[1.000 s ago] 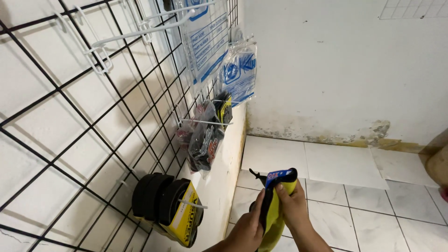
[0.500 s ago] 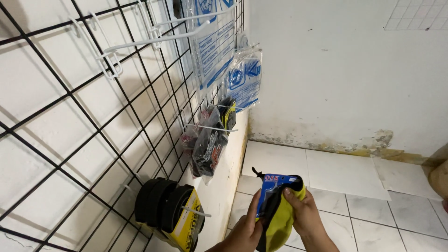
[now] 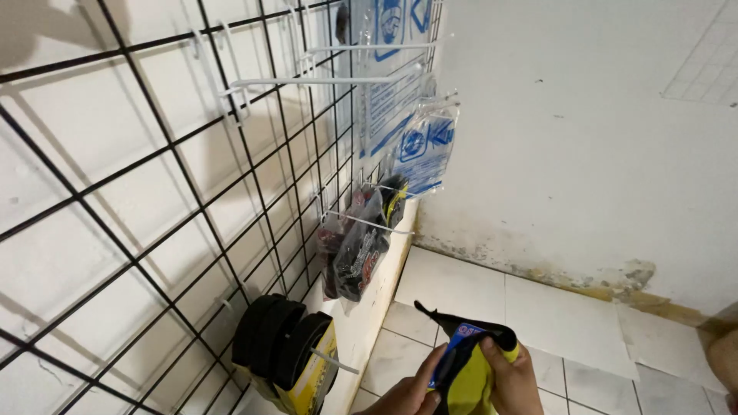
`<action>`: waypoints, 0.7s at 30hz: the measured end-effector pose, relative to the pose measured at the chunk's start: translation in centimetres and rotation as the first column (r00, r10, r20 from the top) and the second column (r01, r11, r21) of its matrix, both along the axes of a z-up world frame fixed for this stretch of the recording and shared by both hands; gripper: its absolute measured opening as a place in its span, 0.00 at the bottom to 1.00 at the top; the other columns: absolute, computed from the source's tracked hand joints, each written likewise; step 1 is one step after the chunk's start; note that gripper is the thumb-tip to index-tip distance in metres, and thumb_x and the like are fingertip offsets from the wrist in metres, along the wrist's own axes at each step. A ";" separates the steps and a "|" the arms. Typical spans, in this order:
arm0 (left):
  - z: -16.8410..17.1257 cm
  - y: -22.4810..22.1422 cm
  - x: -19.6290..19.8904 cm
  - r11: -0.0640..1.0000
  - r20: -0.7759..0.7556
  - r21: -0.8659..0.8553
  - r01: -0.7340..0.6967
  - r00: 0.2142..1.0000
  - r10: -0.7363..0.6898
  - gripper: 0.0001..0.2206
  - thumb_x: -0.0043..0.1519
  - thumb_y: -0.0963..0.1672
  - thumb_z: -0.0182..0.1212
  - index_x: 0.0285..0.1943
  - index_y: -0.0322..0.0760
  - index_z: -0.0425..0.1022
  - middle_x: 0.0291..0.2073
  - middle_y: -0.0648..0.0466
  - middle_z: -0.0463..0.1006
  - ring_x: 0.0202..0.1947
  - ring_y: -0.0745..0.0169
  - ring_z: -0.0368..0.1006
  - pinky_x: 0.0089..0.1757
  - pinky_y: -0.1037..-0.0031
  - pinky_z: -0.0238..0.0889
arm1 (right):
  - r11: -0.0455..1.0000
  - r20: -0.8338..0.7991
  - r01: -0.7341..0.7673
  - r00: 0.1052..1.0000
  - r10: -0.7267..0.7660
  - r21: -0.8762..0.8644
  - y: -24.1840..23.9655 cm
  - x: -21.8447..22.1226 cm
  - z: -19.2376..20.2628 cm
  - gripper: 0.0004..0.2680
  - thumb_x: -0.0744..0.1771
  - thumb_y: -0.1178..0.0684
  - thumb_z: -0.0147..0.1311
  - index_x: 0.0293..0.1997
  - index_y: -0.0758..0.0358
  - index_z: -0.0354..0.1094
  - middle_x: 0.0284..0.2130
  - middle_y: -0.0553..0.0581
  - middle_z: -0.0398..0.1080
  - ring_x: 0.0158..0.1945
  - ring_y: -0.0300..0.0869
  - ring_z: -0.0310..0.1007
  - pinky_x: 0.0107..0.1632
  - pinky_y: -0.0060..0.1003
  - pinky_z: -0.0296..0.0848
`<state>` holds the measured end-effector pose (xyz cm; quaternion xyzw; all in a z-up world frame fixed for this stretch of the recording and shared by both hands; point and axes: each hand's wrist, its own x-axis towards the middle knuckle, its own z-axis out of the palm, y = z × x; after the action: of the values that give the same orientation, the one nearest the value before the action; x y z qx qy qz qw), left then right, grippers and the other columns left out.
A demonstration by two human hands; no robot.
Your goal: Cleaning and organizing packaged automotive spare parts on a grid wall display rack.
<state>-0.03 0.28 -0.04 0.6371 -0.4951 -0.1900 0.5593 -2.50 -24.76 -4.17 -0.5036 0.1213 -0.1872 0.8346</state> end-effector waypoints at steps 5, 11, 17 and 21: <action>1.6 0.8 0.1 0.980 -0.040 -0.197 -0.020 0.999 0.013 0.36 0.74 0.52 0.42 0.79 0.28 0.26 0.77 0.26 0.44 0.75 0.30 0.48 0.67 0.49 0.43 | 0.986 -0.125 -0.141 0.980 0.153 0.094 1.3 -0.4 3.7 0.10 0.68 0.65 0.48 0.55 0.79 0.66 0.40 0.75 0.72 0.40 0.58 0.72 0.45 0.51 0.71; -3.2 -0.8 2.7 0.980 -0.026 0.070 -0.187 0.982 0.189 0.36 0.67 0.39 0.53 0.81 0.48 0.36 0.72 0.32 0.54 0.68 0.34 0.61 0.60 0.54 0.60 | 0.985 -0.251 -0.130 0.955 0.154 0.109 -0.6 1.0 3.8 0.16 0.67 0.70 0.43 0.64 0.84 0.61 0.52 0.83 0.70 0.54 0.68 0.69 0.60 0.58 0.62; -4.8 -2.5 1.9 0.757 0.154 -0.137 -0.639 0.741 0.654 0.23 0.62 0.42 0.62 0.68 0.45 0.70 0.54 0.45 0.79 0.56 0.49 0.78 0.56 0.66 0.68 | 0.985 -0.066 -0.173 0.983 0.171 -0.025 -1.4 3.9 -0.3 0.13 0.67 0.67 0.47 0.56 0.84 0.66 0.43 0.84 0.75 0.44 0.68 0.76 0.54 0.61 0.72; -3.2 -1.5 2.1 0.945 0.048 0.018 -0.326 0.944 0.325 0.25 0.71 0.46 0.44 0.78 0.41 0.48 0.69 0.39 0.64 0.70 0.45 0.61 0.65 0.62 0.52 | 0.982 -0.077 -0.029 0.997 0.014 -0.187 0.3 4.5 -0.3 0.09 0.65 0.66 0.54 0.47 0.85 0.71 0.34 0.80 0.78 0.35 0.63 0.78 0.46 0.56 0.76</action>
<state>2.04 -1.21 -3.21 0.7214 -0.3927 -0.0872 0.5636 1.97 -24.47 -4.43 -0.5882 0.1290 -0.1697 0.7801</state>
